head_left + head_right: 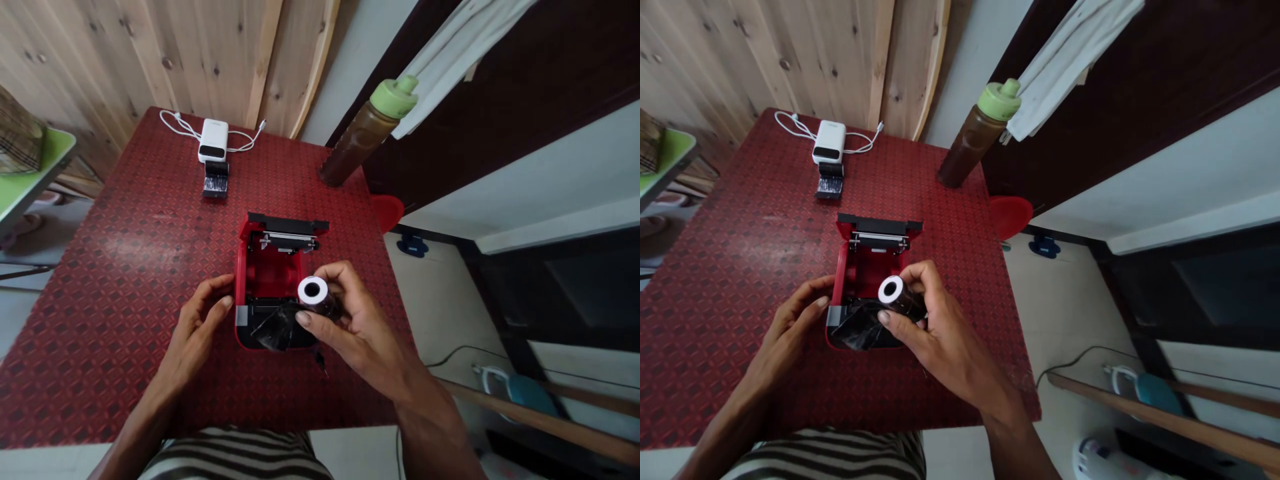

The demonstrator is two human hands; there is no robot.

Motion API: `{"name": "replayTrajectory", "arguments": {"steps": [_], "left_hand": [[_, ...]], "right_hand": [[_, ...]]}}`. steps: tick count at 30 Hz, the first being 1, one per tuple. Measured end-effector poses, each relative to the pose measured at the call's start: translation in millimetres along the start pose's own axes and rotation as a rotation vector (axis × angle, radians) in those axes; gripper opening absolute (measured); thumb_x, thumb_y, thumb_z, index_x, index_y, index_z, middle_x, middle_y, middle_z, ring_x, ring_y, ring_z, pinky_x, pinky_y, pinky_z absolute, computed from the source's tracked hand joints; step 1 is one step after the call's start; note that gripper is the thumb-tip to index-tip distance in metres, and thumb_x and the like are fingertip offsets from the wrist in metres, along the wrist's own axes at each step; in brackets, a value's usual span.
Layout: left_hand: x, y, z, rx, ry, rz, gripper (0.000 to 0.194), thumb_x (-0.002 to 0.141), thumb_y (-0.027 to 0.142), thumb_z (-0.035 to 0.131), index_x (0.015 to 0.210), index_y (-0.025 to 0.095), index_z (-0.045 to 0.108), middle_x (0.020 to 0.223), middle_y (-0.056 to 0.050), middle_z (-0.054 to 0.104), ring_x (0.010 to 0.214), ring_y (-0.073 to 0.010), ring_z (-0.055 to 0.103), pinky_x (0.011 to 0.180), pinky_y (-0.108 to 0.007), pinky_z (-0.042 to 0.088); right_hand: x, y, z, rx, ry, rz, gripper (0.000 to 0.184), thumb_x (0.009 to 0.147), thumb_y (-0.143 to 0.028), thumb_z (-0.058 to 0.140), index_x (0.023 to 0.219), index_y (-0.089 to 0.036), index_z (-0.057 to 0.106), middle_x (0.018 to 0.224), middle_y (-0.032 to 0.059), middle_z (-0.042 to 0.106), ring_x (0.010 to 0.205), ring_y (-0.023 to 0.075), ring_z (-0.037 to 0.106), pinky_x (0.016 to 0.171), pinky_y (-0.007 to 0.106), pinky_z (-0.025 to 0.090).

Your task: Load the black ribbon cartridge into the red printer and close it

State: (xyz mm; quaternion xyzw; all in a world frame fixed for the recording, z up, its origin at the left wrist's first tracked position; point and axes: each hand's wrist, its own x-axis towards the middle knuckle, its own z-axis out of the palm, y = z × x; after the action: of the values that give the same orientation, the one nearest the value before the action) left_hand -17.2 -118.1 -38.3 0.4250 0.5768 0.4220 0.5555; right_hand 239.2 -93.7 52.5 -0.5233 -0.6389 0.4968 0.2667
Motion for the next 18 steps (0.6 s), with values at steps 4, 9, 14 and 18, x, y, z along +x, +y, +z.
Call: {"name": "replayTrajectory", "arguments": {"steps": [4,9,14,18], "left_hand": [[-0.5,-3.2,-0.8,0.000,-0.001,0.005,0.057,0.102,0.063,0.071,0.142,0.022,0.076,0.147,-0.014,0.079,0.138,-0.0393,0.073,0.122,-0.059,0.053],[-0.7,-6.0,-0.9,-0.008,-0.003,0.006,0.054,0.104,0.061,0.070,0.142,0.023,0.077,0.147,-0.014,0.079,0.139,-0.0379,0.072,0.125,-0.059,0.051],[-1.1,-4.6,-0.5,-0.006,0.002,0.007,0.054,0.103,0.061,0.071,0.142,0.023,0.077,0.147,-0.014,0.079,0.139,-0.0378,0.072,0.124,-0.058,0.052],[-2.0,-2.2,0.5,-0.027,-0.010,-0.014,0.054,0.104,0.060,0.070,0.142,0.022,0.076,0.148,-0.014,0.078,0.141,-0.0384,0.070,0.124,-0.058,0.050]], "right_hand": [[9.6,-5.4,2.6,-0.312,0.020,-0.172,0.022,0.105,-0.024,0.080,0.123,-0.031,0.070,0.114,-0.0009,0.074,0.105,0.0198,0.072,0.096,0.036,0.059],[24.2,-5.6,23.0,-0.692,0.095,-0.270,0.031,0.104,-0.014,0.078,0.134,-0.022,0.076,0.122,0.0083,0.079,0.117,0.0283,0.074,0.104,0.045,0.061],[38.8,-7.1,38.9,-0.982,0.069,-0.267,0.023,0.105,-0.011,0.075,0.126,-0.020,0.079,0.120,0.0115,0.086,0.109,0.0313,0.076,0.093,0.047,0.059],[43.9,-11.1,43.3,-1.082,0.075,-0.276,0.015,0.106,-0.013,0.073,0.119,-0.018,0.079,0.118,0.0136,0.087,0.105,0.0318,0.077,0.090,0.047,0.057]]}}
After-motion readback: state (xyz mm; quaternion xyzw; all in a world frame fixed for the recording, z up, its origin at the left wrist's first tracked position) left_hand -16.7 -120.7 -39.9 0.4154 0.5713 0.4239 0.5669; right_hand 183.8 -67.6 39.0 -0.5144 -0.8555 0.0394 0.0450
